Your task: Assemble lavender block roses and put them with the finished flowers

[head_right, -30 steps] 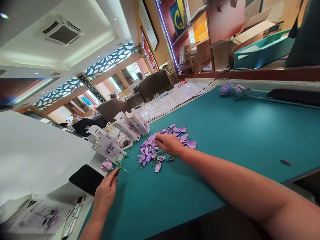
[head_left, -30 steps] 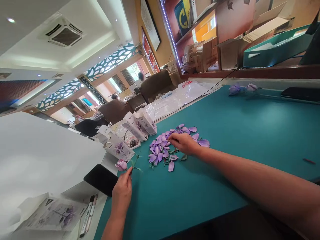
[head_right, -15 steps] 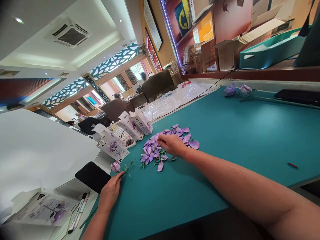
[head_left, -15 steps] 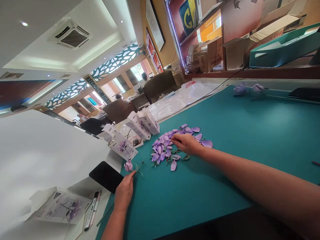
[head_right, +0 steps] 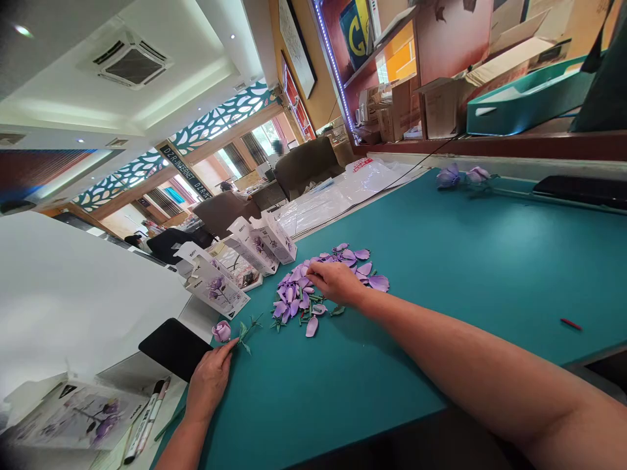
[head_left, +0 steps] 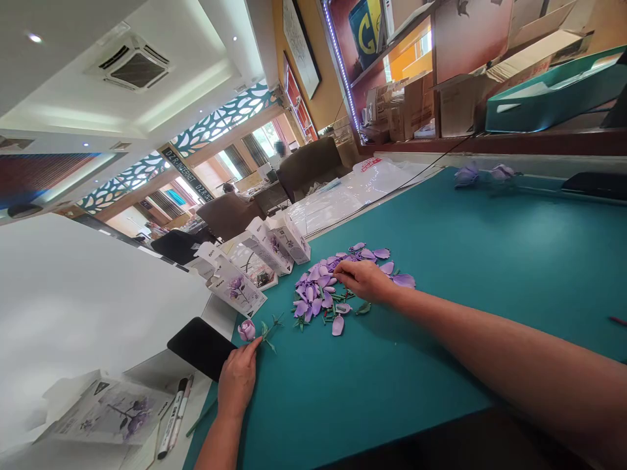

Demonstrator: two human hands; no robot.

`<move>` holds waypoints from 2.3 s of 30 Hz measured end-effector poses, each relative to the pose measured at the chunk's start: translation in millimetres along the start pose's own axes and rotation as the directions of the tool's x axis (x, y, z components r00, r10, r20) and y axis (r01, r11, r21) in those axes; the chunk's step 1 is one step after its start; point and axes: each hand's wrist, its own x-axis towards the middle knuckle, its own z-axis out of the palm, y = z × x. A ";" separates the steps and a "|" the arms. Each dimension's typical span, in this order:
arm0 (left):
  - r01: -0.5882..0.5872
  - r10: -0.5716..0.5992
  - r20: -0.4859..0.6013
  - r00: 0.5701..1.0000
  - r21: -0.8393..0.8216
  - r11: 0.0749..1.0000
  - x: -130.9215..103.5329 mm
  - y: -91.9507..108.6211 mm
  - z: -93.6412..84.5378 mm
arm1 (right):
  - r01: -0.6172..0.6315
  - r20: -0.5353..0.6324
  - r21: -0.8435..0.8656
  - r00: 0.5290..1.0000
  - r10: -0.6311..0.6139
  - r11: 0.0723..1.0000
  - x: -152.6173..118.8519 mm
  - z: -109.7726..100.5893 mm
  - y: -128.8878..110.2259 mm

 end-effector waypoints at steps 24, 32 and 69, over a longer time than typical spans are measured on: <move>0.150 -0.150 -0.007 0.989 0.074 0.986 -23.7 -21.9 -10.4 | -0.022 0.040 0.025 0.999 0.021 0.999 -0.5 2.6 3.8; 0.152 -0.148 -0.075 0.986 0.041 0.988 -25.5 -23.5 -16.0 | -0.018 0.026 -0.005 0.999 0.018 1.000 -0.3 5.1 8.5; 0.097 -0.124 -0.021 0.992 -0.502 0.859 95.0 134.3 63.2 | -0.473 -0.020 -0.350 0.867 0.498 0.809 8.6 -7.0 100.8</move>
